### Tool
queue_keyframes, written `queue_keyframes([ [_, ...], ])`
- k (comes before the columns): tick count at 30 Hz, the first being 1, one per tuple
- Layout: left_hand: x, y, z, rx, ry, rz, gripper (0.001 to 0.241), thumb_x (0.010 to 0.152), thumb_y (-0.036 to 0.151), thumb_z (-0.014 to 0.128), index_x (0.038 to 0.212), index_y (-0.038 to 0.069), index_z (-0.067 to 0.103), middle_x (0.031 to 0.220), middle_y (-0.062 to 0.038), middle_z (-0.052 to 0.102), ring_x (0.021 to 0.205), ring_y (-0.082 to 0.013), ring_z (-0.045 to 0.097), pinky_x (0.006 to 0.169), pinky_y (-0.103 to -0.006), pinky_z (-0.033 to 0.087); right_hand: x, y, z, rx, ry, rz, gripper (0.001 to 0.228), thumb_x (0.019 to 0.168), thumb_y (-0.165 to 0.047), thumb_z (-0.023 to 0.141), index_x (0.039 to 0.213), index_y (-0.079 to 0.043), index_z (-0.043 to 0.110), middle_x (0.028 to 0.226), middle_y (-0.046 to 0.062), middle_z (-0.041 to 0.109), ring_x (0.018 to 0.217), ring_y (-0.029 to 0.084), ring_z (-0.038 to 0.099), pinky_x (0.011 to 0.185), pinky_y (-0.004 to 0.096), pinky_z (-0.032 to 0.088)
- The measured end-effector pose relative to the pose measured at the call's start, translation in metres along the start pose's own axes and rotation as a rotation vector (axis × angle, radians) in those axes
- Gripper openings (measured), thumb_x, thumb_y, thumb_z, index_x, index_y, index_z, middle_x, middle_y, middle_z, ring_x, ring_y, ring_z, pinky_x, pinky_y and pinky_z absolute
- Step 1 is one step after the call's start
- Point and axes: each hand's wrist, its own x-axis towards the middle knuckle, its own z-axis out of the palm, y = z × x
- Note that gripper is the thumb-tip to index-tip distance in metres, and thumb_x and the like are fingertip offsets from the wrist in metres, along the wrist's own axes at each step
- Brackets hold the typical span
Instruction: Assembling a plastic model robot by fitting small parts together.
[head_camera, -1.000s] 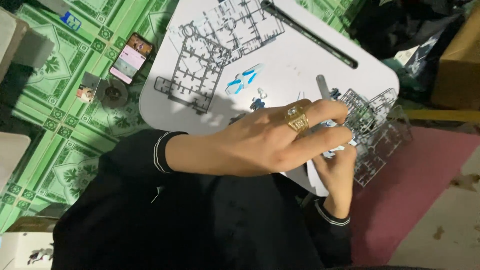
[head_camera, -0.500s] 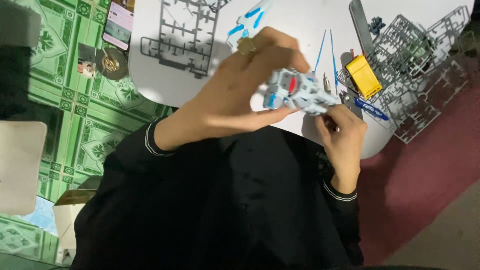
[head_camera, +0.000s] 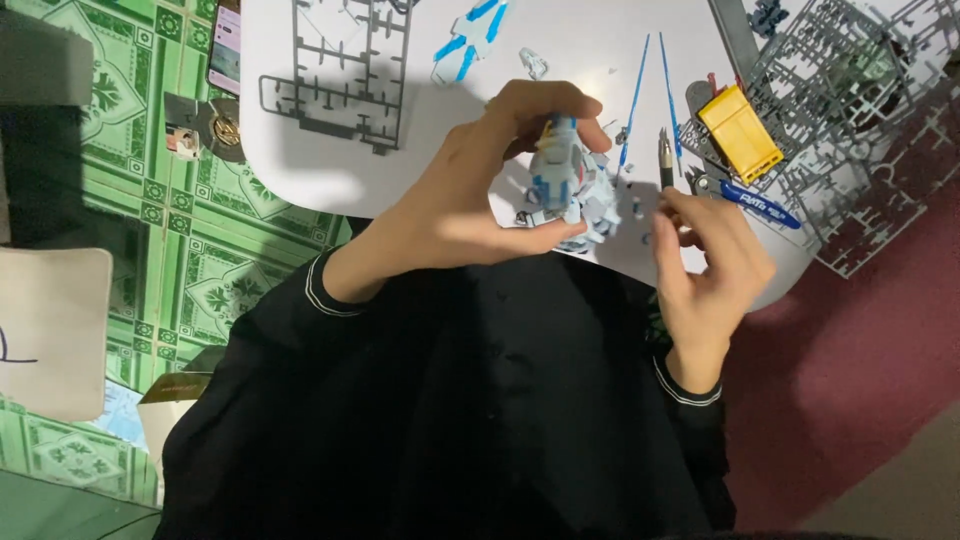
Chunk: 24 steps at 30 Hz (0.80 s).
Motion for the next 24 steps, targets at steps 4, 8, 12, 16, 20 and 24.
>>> queue_keyframes([
  [4,0.004,-0.008,0.009,0.077,-0.065,-0.009,0.062,0.094,0.010,0.073,0.140,0.019,0.033,0.128,-0.005,0.055,0.113,-0.0184,0.061,0.093,-0.0290,0.055,0.013,-0.015,-0.005,0.373,-0.010,-0.040,0.031,0.094,-0.011,0.062,0.112,0.014,0.057,0.106,0.029,0.060,0.092,0.033,0.062,0.075,0.033,0.055],
  [8,-0.005,-0.016,0.012,0.260,-0.161,-0.005,0.061,0.105,0.061,0.035,0.154,0.028,0.022,0.142,-0.008,0.038,0.127,-0.0224,0.049,0.109,-0.0361,0.046,0.024,-0.024,0.004,0.524,-0.082,-0.071,0.034,0.087,-0.011,0.069,0.111,0.010,0.058,0.112,0.028,0.060,0.104,0.032,0.060,0.082,0.034,0.056],
  [12,-0.007,-0.023,0.007,0.259,-0.166,0.070,0.054,0.111,0.040,0.050,0.154,0.023,0.024,0.135,-0.013,0.038,0.127,-0.0262,0.047,0.103,-0.0355,0.049,0.025,-0.024,0.012,0.599,-0.130,0.012,0.029,0.087,-0.007,0.069,0.108,0.010,0.060,0.107,0.026,0.062,0.097,0.027,0.060,0.081,0.030,0.055],
  [16,-0.012,-0.026,0.004,0.270,-0.251,0.037,0.067,0.109,0.022,0.064,0.156,0.022,0.016,0.137,-0.012,0.043,0.131,-0.0290,0.044,0.107,-0.0407,0.045,0.021,-0.017,0.018,0.708,-0.192,0.108,0.027,0.084,0.005,0.070,0.108,0.010,0.060,0.108,0.026,0.061,0.099,0.028,0.060,0.080,0.028,0.058],
  [20,-0.016,-0.029,0.003,0.308,-0.270,0.012,0.068,0.108,0.021,0.064,0.156,0.024,0.015,0.136,-0.014,0.047,0.130,-0.0300,0.049,0.101,-0.0422,0.050,0.026,-0.018,0.018,0.686,-0.231,0.071,0.023,0.086,0.003,0.069,0.106,0.009,0.061,0.109,0.025,0.061,0.103,0.030,0.061,0.087,0.032,0.054],
  [24,-0.018,-0.028,-0.001,0.322,-0.299,-0.015,0.065,0.110,0.037,0.057,0.156,0.025,0.014,0.133,-0.013,0.046,0.122,-0.0290,0.051,0.095,-0.0380,0.047,0.023,-0.016,0.018,0.807,-0.263,0.129,0.026,0.085,0.004,0.068,0.107,0.012,0.059,0.107,0.026,0.057,0.098,0.027,0.058,0.083,0.030,0.060],
])
